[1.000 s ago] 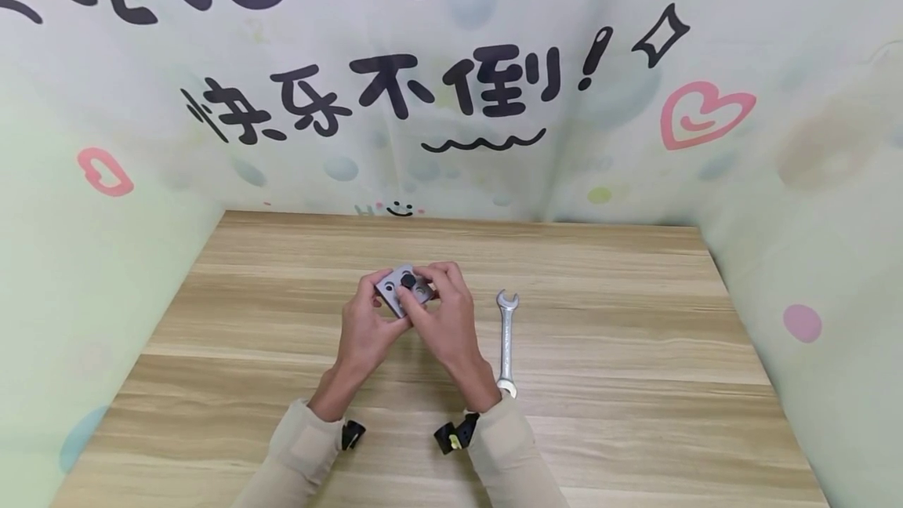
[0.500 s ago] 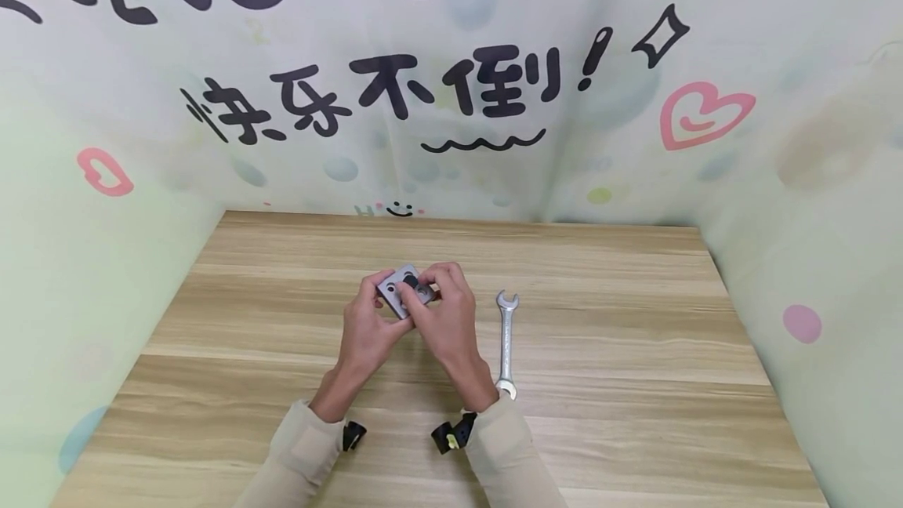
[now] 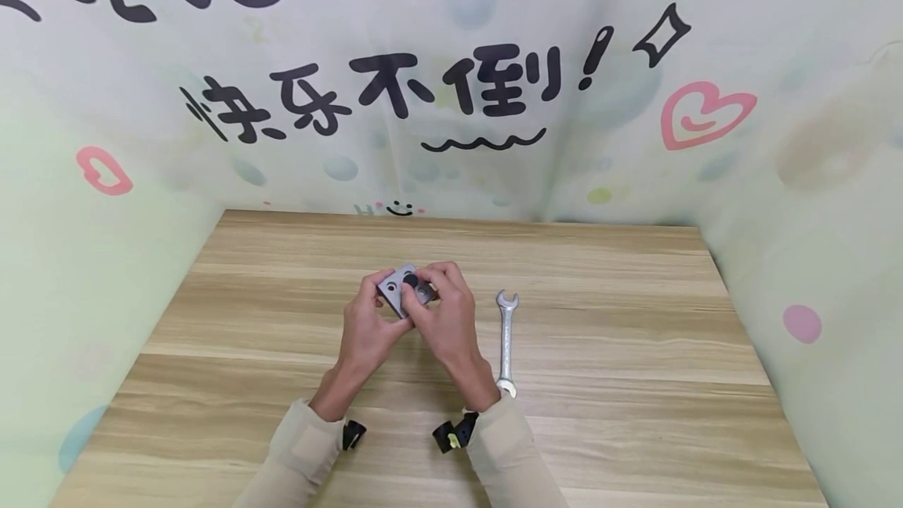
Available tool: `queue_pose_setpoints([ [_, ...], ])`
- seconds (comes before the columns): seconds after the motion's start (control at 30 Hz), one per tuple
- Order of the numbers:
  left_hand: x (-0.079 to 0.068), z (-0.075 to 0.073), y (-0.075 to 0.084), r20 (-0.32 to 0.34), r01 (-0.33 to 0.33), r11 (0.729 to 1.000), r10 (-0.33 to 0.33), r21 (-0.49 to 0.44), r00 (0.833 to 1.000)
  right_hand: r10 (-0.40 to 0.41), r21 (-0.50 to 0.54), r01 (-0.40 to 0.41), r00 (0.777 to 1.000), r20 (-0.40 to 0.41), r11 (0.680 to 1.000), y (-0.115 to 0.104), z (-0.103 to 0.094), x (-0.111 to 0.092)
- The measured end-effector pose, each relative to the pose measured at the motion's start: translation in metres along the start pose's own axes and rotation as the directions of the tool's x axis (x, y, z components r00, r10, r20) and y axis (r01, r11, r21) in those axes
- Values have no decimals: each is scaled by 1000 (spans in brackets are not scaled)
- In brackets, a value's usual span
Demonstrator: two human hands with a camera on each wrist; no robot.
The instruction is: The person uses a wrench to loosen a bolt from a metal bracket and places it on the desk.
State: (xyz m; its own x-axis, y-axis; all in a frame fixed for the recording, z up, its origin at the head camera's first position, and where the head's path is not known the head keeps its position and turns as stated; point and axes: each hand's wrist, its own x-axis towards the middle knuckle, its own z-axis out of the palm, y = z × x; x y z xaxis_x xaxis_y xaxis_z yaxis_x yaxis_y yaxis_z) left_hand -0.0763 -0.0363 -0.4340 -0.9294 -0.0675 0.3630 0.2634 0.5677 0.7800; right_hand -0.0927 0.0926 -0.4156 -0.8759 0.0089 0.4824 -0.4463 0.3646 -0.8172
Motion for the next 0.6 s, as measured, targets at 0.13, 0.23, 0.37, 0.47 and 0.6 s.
queue_pose_setpoints([
  [0.13,0,-1,0,-2,-15,1000,15,-2,1000,-7,-5,7,1000,6,1000,1,0,0],
  [0.23,0,-1,0,-8,-35,999,35,-4,999,-16,-7,17,1000,7,1000,3,0,-1],
  [0.37,1,0,-1,-14,-47,999,47,-5,999,-33,-7,33,999,6,999,3,-1,0],
  [0.47,1,1,-1,-15,-38,999,38,-3,999,-38,-9,38,999,15,999,4,-1,0],
  [0.6,1,1,0,-18,-16,1000,16,5,1000,-22,9,21,999,33,1000,5,-2,-1],
])
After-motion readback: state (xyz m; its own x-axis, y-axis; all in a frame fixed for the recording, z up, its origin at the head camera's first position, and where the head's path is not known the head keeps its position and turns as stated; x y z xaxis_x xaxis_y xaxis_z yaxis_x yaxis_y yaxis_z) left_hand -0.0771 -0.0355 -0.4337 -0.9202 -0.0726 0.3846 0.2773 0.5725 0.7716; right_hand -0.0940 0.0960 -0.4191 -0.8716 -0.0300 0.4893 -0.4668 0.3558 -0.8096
